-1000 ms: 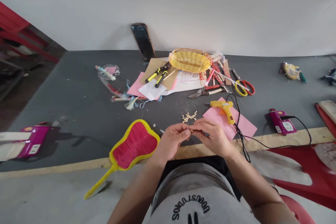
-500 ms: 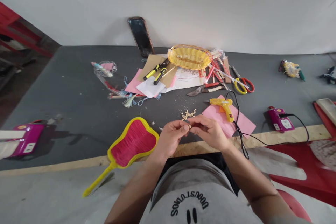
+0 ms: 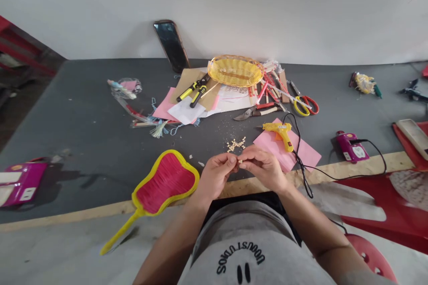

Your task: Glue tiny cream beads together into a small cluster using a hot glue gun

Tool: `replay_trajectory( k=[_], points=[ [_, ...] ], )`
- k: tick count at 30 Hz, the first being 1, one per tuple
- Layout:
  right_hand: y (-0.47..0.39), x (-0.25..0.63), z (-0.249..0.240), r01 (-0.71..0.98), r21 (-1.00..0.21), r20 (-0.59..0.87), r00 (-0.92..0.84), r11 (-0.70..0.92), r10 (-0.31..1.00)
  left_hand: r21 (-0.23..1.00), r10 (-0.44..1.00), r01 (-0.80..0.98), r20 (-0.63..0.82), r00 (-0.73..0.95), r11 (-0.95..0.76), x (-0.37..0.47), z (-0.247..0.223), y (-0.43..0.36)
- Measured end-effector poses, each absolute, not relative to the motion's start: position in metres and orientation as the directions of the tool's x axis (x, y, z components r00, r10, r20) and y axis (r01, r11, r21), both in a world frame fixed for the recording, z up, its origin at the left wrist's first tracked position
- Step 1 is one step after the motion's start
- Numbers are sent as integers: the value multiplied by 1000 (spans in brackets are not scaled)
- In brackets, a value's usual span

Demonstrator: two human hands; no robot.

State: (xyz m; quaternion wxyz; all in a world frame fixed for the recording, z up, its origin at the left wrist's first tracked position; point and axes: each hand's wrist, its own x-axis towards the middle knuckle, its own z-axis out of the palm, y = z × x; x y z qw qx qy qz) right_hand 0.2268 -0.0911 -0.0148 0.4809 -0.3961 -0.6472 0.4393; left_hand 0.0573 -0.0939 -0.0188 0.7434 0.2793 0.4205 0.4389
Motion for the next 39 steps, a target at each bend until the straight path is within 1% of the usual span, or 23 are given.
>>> replay_trajectory(
  k=[4,7,10,13,15,17,20,21,23,25,28,30,31,33,34,36,37,39],
  points=[
    [-95,227,-20,229,-894,335,-231,386,914,824,880,-326,-385,279,464,53,-21,-97],
    [-98,228,-22,285,-844,372,-301,455,878,830,872,-287,-413,261,479,50,-23,-99],
    [-99,238,-19,380,-804,339,-339,458,877,816,865,-292,-448,226,499,44,-21,-100],
    [-95,261,-14,559,-754,253,-237,345,938,802,871,-339,-454,188,491,37,-16,-100],
    [-92,283,-12,673,-693,223,-144,260,964,791,880,-387,-440,177,474,33,-14,-100],
    [-88,308,-12,780,-604,229,-27,164,973,788,891,-417,-420,172,453,30,-12,-99],
    [-86,338,-15,903,-428,229,133,-23,964,795,897,-419,-413,158,440,28,-14,-97],
    [-85,343,-16,917,-393,222,161,-63,962,797,897,-414,-416,152,440,28,-15,-97],
    [-83,342,-18,926,-371,217,166,-76,962,797,892,-406,-430,140,447,28,-17,-97],
    [-79,328,-18,922,-387,235,98,1,967,790,884,-404,-445,140,461,29,-18,-98],
    [-72,300,-16,878,-447,226,-75,172,971,771,872,-415,-467,148,484,29,-20,-98],
    [-69,291,-16,872,-453,222,-89,183,971,767,865,-408,-482,142,494,28,-20,-97],
    [-68,293,-16,890,-433,224,-48,144,973,775,863,-389,-487,136,498,27,-20,-97],
    [-68,303,-18,930,-368,209,75,7,975,824,875,-297,-471,114,483,24,-21,-95],
    [-68,311,-20,937,-341,182,139,-70,973,862,889,-216,-447,100,458,23,-22,-93],
    [-69,325,-23,927,-321,80,229,-193,970,932,930,6,-362,63,363,20,-24,-89],
    [-70,330,-24,918,-317,19,255,-236,967,945,951,133,-306,45,298,19,-24,-87],
    [-69,334,-25,908,-314,-80,264,-276,961,915,981,367,-193,28,170,19,-26,-82]
  ],
)
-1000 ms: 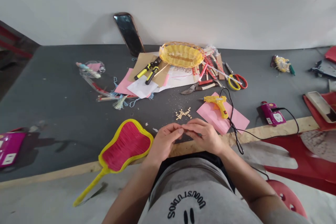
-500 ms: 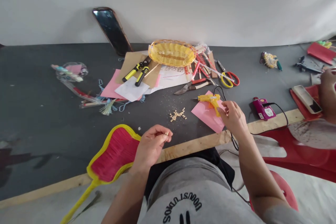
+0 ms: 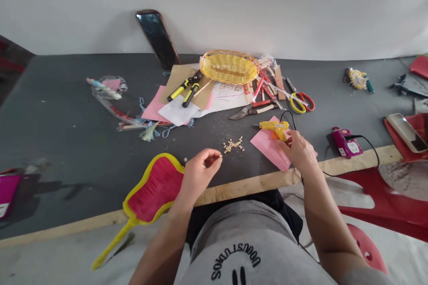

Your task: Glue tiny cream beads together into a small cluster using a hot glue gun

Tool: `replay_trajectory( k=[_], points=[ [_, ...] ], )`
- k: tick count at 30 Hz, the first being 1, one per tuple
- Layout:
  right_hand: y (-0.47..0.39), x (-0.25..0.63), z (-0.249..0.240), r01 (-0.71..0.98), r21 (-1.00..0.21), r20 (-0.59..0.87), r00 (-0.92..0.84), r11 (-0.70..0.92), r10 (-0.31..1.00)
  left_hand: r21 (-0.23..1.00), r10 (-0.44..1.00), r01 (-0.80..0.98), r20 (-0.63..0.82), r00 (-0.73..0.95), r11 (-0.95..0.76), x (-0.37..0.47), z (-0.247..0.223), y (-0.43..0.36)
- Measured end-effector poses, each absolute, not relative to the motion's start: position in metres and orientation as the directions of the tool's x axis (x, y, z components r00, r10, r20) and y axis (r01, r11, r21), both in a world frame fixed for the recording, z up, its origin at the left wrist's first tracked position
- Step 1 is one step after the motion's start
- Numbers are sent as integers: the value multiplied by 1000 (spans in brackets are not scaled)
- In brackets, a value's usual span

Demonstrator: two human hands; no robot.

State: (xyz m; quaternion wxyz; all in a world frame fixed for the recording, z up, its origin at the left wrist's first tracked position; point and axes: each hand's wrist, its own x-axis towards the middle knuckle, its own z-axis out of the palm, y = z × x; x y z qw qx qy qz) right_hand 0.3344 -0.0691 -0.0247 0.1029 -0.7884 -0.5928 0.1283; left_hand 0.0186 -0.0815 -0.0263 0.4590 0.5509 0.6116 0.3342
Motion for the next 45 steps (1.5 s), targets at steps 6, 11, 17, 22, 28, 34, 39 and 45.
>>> replay_trajectory(
  k=[6,11,17,22,28,34,39,45],
  points=[
    [-65,332,-21,868,-397,-93,286,-298,954,680,987,716,85,136,-158,22,-36,-68],
    [-73,331,-4,568,-766,-107,347,-300,932,530,969,812,154,192,-245,21,-44,-63],
    [-83,317,12,19,-962,-268,84,-271,960,517,969,820,92,230,-244,12,-45,-64],
    [-81,301,2,-112,-920,-363,-114,-375,925,498,960,822,115,255,-278,12,-44,-64],
    [-82,294,-5,-78,-916,-369,-227,-394,901,412,943,849,119,310,-331,31,-40,-51],
    [-82,299,-13,-17,-943,-315,-279,-333,907,364,931,858,97,353,-363,40,-38,-45],
    [-79,295,-13,14,-958,-281,-276,-288,919,388,940,860,65,335,-333,43,-35,-43],
    [-85,284,-9,16,-989,-148,-251,-149,957,759,991,642,22,134,-104,37,-29,-46]
  ],
)
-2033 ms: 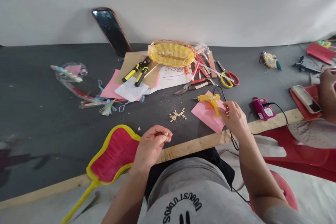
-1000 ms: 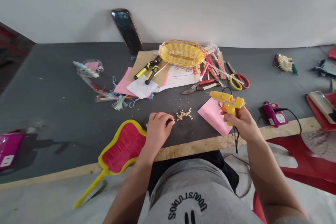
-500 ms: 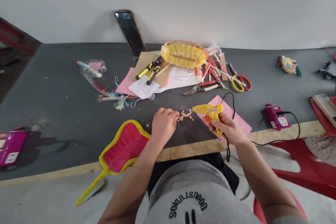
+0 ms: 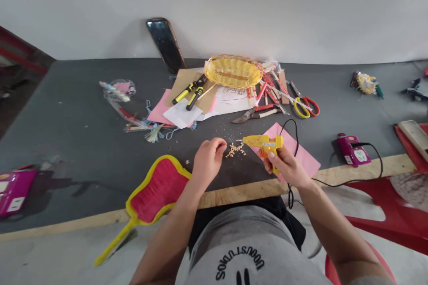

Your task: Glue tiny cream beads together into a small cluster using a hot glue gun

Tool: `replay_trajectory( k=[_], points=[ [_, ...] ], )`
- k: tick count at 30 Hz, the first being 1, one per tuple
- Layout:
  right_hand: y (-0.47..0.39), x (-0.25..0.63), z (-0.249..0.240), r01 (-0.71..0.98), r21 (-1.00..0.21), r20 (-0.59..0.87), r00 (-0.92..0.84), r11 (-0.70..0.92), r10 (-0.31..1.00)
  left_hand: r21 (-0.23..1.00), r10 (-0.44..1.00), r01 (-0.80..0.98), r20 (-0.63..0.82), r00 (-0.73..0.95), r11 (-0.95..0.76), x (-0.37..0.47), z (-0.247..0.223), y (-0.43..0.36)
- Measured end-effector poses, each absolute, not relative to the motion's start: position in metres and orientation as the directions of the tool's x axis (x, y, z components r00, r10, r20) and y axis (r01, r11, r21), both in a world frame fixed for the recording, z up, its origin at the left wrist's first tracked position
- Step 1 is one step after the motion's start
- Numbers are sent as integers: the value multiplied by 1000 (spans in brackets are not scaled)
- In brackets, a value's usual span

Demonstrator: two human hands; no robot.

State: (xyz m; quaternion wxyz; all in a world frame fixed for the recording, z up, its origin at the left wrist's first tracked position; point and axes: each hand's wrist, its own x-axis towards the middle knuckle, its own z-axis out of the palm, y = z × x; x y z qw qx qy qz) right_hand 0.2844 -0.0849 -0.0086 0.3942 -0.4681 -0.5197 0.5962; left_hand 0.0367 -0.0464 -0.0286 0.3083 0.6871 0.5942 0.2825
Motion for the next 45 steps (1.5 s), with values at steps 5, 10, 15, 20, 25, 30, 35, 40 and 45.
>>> replay_trajectory(
  k=[5,10,15,20,25,30,35,40,45],
  points=[
    [-95,281,-10,22,-1000,11,-292,19,956,969,969,-34,-241,54,243,40,-25,-55],
    [-100,279,-9,57,-997,34,-328,56,944,853,919,-349,-389,67,387,46,-18,-61],
    [-105,278,-12,53,-996,54,-341,77,938,798,908,-459,-417,47,390,46,-18,-65],
    [-106,277,-12,93,-994,21,-358,58,934,785,901,-472,-430,51,401,45,-22,-68],
    [-106,275,-12,88,-995,18,-363,53,932,769,893,-482,-446,63,419,46,-20,-69],
    [-107,274,-11,111,-993,5,-350,47,937,783,895,-461,-441,63,418,46,-16,-70],
    [-106,275,-9,116,-992,3,-354,47,935,798,902,-443,-428,61,409,45,-18,-71],
    [-107,275,-9,131,-990,-4,-353,45,936,792,901,-452,-428,67,410,46,-19,-71],
    [-107,275,-12,90,-994,24,-350,59,937,794,901,-447,-428,70,412,46,-18,-71]
  ],
)
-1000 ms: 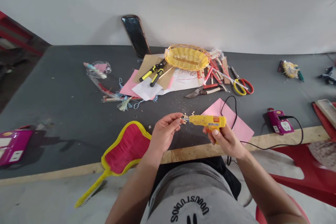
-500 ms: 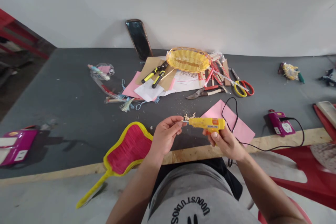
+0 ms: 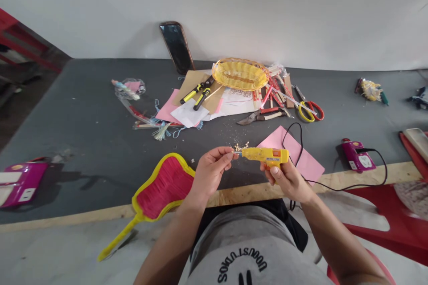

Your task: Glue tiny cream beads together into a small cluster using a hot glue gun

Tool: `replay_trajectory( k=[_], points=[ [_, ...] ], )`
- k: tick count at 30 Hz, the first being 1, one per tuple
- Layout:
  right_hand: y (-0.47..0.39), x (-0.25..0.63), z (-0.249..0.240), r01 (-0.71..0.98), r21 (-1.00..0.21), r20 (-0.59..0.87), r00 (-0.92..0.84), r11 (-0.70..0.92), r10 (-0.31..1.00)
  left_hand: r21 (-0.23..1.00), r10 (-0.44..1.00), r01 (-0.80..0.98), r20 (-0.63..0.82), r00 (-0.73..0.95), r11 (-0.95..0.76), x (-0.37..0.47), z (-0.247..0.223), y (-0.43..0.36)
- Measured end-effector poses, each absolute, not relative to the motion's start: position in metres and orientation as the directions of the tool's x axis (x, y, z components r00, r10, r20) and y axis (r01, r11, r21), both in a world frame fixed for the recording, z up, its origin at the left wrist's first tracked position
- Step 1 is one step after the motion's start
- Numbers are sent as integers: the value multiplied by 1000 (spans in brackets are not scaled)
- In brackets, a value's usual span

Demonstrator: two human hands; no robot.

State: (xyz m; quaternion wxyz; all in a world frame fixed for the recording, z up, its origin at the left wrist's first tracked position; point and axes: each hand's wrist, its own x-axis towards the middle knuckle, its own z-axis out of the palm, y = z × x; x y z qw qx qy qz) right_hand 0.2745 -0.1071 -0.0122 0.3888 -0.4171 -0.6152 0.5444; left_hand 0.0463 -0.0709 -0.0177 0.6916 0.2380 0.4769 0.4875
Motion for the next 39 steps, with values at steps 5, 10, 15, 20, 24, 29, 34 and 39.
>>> replay_trajectory(
  k=[5,10,15,20,24,29,34,39],
  points=[
    [-107,275,-12,95,-995,4,-351,39,936,803,902,-431,-425,70,412,47,-17,-72],
    [-108,275,-11,107,-993,2,-366,44,931,813,905,-413,-420,71,410,47,-20,-72],
    [-108,276,-15,101,-994,8,-356,47,935,832,914,-392,-400,66,392,46,-22,-73],
    [-108,276,-16,103,-993,14,-378,57,926,844,918,-372,-391,63,385,46,-24,-73],
    [-108,276,-16,102,-993,12,-382,55,924,842,917,-377,-396,56,386,46,-24,-73],
    [-107,276,-15,107,-992,15,-383,60,924,843,918,-374,-393,61,386,46,-24,-73],
    [-106,276,-11,125,-990,13,-397,68,918,843,915,-369,-400,58,392,46,-24,-74],
    [-106,278,-11,141,-988,8,-396,70,918,847,916,-361,-395,61,390,46,-24,-73]
  ],
)
